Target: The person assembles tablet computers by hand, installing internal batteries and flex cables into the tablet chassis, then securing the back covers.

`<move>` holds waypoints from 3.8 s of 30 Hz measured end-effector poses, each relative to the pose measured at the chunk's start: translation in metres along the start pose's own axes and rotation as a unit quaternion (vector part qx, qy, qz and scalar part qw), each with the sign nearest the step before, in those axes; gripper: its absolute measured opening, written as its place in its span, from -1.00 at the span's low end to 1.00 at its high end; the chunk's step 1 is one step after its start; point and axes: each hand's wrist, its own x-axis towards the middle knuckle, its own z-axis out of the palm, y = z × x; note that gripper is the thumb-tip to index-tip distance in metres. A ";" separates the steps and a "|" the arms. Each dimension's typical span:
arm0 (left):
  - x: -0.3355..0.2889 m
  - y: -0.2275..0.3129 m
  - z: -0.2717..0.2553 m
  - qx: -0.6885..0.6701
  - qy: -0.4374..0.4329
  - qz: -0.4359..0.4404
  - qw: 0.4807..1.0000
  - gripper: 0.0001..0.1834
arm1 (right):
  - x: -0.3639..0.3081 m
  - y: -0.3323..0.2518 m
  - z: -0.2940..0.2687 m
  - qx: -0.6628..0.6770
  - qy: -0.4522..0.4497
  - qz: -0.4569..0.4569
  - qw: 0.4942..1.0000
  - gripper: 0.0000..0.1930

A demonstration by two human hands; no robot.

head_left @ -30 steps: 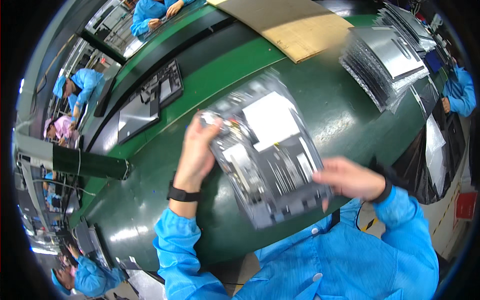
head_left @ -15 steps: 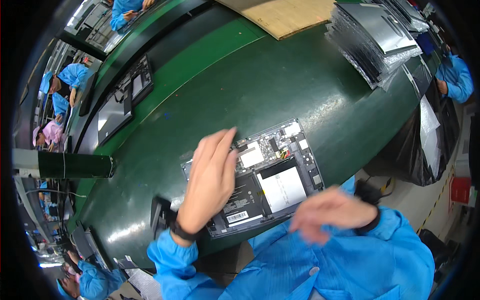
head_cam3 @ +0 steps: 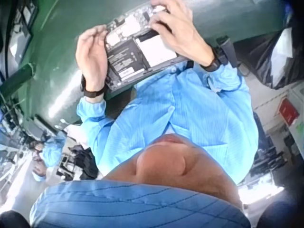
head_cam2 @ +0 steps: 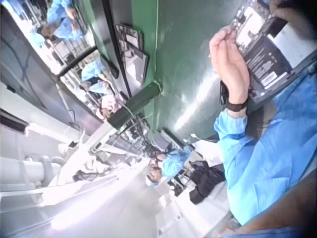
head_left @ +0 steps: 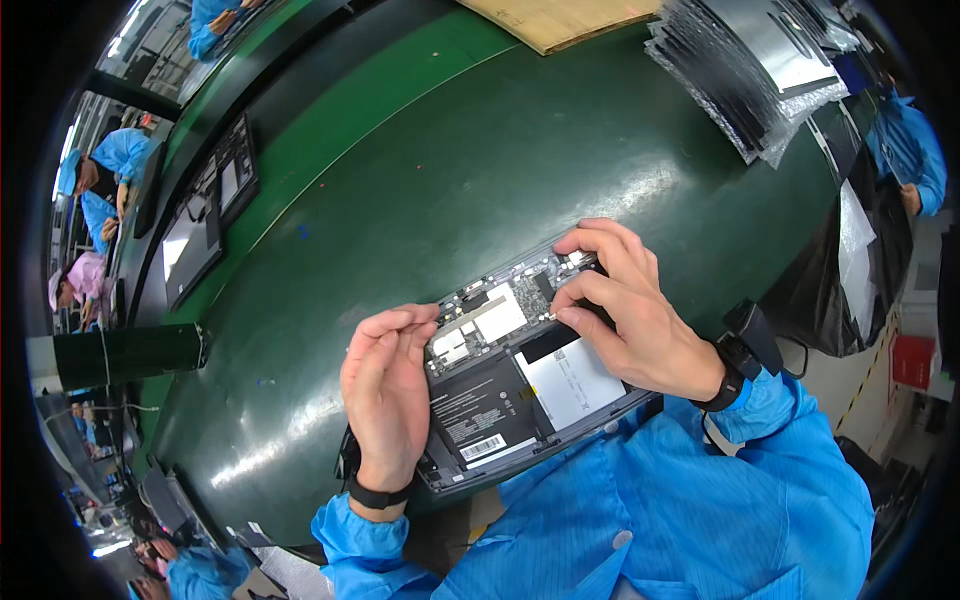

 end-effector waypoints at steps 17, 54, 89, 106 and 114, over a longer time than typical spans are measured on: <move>0.024 -0.008 0.053 0.679 -0.364 0.204 0.604 -0.45 | 0.009 0.006 -0.030 -0.043 -0.057 0.002 0.997 -0.91; 0.078 0.014 0.134 0.650 -0.368 0.399 0.531 -0.61 | 0.011 0.114 -0.262 -0.102 0.432 0.003 0.896 -0.55; 0.165 -0.016 0.147 0.091 -0.173 -0.016 0.981 -0.76 | 0.014 0.214 -0.315 -0.444 0.333 -0.005 0.832 -0.83; 0.039 0.054 0.082 0.294 -0.079 -0.004 0.952 -0.53 | -0.198 0.420 -0.282 -0.433 0.290 0.389 0.760 -0.49; 0.031 0.060 0.073 0.266 -0.111 -0.043 0.957 -0.56 | -0.236 0.447 -0.310 -0.557 0.123 0.528 0.630 -0.52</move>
